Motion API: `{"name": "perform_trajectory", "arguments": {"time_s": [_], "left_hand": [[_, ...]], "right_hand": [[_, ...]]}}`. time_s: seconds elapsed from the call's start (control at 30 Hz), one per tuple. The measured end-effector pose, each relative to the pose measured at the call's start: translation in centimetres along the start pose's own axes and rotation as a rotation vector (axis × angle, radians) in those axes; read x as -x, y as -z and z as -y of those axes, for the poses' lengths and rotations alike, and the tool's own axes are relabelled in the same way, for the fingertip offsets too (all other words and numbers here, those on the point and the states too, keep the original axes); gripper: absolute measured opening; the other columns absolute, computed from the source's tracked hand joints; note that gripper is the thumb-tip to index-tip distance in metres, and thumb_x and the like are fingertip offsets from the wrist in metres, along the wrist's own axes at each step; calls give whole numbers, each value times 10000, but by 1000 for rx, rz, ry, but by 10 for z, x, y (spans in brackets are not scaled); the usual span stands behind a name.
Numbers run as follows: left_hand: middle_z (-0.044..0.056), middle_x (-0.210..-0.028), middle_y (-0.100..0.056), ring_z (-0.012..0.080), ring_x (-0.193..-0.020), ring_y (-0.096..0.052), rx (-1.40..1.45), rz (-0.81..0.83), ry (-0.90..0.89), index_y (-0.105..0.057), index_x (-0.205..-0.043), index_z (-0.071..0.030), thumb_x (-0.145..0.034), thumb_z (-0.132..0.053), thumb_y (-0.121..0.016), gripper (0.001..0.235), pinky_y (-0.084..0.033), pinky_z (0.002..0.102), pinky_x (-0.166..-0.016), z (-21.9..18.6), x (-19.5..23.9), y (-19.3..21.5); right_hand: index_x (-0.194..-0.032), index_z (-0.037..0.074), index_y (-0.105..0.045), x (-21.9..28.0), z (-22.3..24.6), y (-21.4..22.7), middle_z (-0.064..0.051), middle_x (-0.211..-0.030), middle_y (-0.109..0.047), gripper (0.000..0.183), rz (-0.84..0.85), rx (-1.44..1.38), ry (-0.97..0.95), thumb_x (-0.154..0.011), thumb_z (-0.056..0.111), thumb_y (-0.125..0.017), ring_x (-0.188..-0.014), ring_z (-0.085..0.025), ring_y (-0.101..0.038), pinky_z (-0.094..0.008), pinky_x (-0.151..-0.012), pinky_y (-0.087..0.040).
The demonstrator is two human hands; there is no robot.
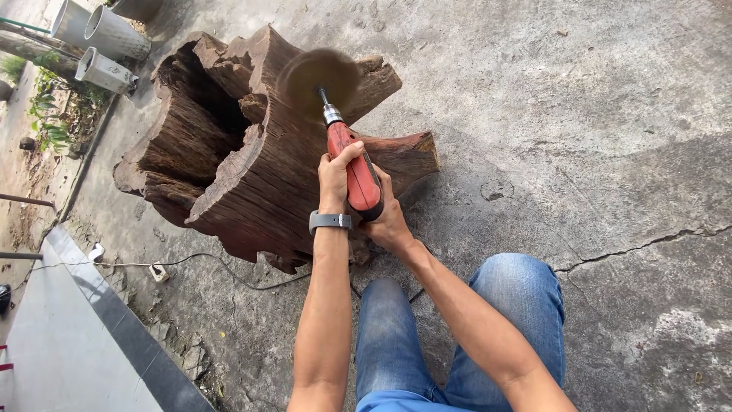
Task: The person uses a red power drill with a sanding disc attachment to sand the surface of a large, hollowed-out tree stump. The person moves the tool across the top and inner surfaces of the stump, generating wood dust.
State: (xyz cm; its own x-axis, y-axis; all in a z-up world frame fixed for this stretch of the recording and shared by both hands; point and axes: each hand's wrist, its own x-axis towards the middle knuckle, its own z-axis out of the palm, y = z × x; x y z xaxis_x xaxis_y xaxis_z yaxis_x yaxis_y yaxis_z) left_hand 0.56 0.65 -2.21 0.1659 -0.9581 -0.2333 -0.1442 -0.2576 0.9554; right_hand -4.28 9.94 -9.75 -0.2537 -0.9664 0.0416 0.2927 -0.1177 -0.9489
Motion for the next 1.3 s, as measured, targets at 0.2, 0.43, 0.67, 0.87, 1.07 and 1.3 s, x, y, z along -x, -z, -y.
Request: {"name": "perform_trajectory", "arguments": {"time_s": [0.2,0.43,0.67,0.87,1.07,1.3], "left_hand": [[94,-768,-571,187,-726,-635,10,-2,5,-545,-1014,-26,-603,-307,-923,626,-503,303,-657,-7,12,4],[118,-756,-604,213,-691,-683,-2,-14,-38,-552,-997,-35,-605,-300,-932,606,-540,309,-644,-15,6,12],[105,-768,-596,199,-712,-670,-29,-15,-54,-562,-1004,-28,-600,-297,-929,609,-532,305,-657,-23,16,14],[96,-796,-589,183,-752,-648,-31,-22,-69,-569,-1003,-29,-599,-304,-931,609,-521,302,-691,-36,29,17],[100,-803,-595,196,-774,-645,-63,-26,-69,-579,-1000,-39,-580,-321,-936,619,-509,306,-698,-27,15,10],[135,-869,-600,223,-863,-618,-116,-59,-46,-609,-1015,-17,-549,-383,-923,671,-475,332,-744,-20,-6,-5]], "right_hand": [[-1560,236,-312,7,5,-4,-256,-1020,-711,1080,2,13,4,-565,21,-674,-946,-445,-709,-457,-744,-491],[-1548,258,-337,2,27,-7,-241,-1015,-718,1093,12,-20,56,-536,32,-679,-946,-431,-713,-433,-756,-490],[-1541,269,-327,3,25,-14,-226,-1015,-721,1085,3,-23,54,-543,37,-684,-943,-424,-716,-437,-757,-485],[-1547,255,-320,7,30,-19,-230,-993,-723,1087,12,-3,70,-548,33,-688,-925,-427,-719,-434,-750,-483],[-1546,270,-329,-2,12,-17,-203,-985,-724,1106,-8,-19,67,-530,38,-697,-929,-384,-720,-417,-761,-482],[-1532,273,-387,-18,2,-14,-150,-972,-714,1101,-45,-46,42,-508,33,-715,-927,-289,-700,-372,-778,-475]]}}
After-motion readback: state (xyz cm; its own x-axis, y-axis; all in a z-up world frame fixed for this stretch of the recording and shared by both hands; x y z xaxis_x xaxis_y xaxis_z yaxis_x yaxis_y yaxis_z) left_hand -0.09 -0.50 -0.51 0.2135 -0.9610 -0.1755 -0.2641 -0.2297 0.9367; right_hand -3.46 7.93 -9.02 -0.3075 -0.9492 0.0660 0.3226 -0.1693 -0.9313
